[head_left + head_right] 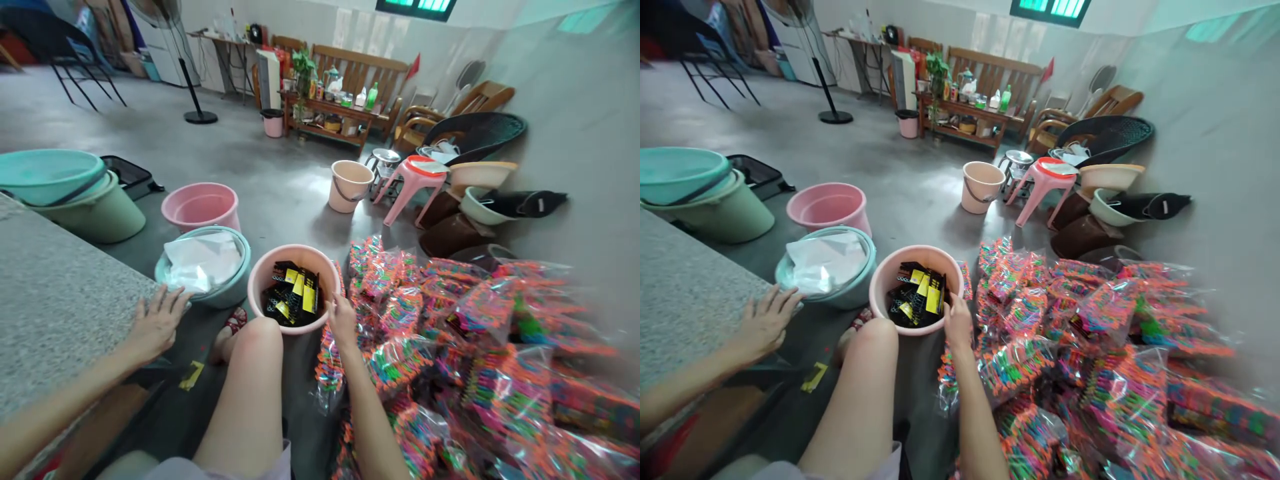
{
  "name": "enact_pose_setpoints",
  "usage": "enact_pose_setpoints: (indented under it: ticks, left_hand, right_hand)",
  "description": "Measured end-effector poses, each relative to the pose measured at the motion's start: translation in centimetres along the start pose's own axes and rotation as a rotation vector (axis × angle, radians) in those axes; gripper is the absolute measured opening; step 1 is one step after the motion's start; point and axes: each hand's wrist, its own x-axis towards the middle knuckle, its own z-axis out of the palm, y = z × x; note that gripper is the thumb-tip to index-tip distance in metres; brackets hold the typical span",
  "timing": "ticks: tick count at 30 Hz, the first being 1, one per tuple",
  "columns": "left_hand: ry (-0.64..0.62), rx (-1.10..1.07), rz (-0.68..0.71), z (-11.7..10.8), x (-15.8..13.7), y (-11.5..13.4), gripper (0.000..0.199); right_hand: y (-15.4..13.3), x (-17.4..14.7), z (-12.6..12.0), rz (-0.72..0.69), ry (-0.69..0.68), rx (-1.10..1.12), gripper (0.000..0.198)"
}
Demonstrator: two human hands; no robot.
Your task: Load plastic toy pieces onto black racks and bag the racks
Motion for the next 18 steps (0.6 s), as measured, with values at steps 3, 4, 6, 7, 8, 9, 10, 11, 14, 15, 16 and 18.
enact_pose_setpoints:
  ticks: [3,4,6,7,8,9,10,11,14,15,16,18]
  left_hand:
    - [0.029,0.03,-0.027,0.4,-0.4,0.3,0.059]
    - [0.036,0.036,-0.031,0.6,-0.5,0.4,0.058]
    - [0.046,0.045,-0.036,0.8,-0.7,0.7,0.059]
    - [0.046,0.045,-0.036,0.8,-0.8,0.8,0.059]
    - [0.044,0.036,-0.036,0.8,-0.8,1.0,0.059]
    - [0.043,0.009,-0.042,0.8,-0.9,1.2,0.059]
    - [0.042,-0.033,-0.053,0.7,-0.9,1.3,0.059]
    - [0.042,-0.085,-0.067,0.6,-0.9,1.4,0.058]
    - [0.04,-0.227,-0.102,0.6,-0.9,1.6,0.059]
    - [0.038,-0.26,-0.104,0.7,-0.9,1.7,0.059]
    - [0.038,-0.292,-0.102,0.8,-0.9,1.7,0.059]
    - [0.05,-0.38,-0.1,0.9,-0.7,2.1,0.058]
  right_hand:
    - [-5.5,4.0,3.2,0.22,-0.156,-0.106,0.043]
    - [-6.7,5.0,3.9,0.269,-0.19,-0.131,0.044]
    - [-7.8,6.5,4.5,0.309,-0.228,-0.162,0.042]
    - [-7.8,6.9,4.5,0.32,-0.241,-0.181,0.04]
    - [-7.5,7.1,4.3,0.322,-0.245,-0.199,0.038]
    - [-7.1,7.2,3.8,0.316,-0.242,-0.215,0.036]
    - [-6.7,7.2,3.2,0.305,-0.232,-0.231,0.035]
    - [-6.2,7.1,2.4,0.291,-0.218,-0.25,0.035]
    - [-4.9,6.7,-0.6,0.232,-0.064,-0.238,0.035]
    - [-4.6,6.5,-1.6,0.211,0.013,-0.153,0.036]
    - [-4.4,6.4,-2.6,0.198,0.082,-0.026,0.036]
    - [-4.5,5.7,-4.2,0.193,0.17,0.242,0.037]
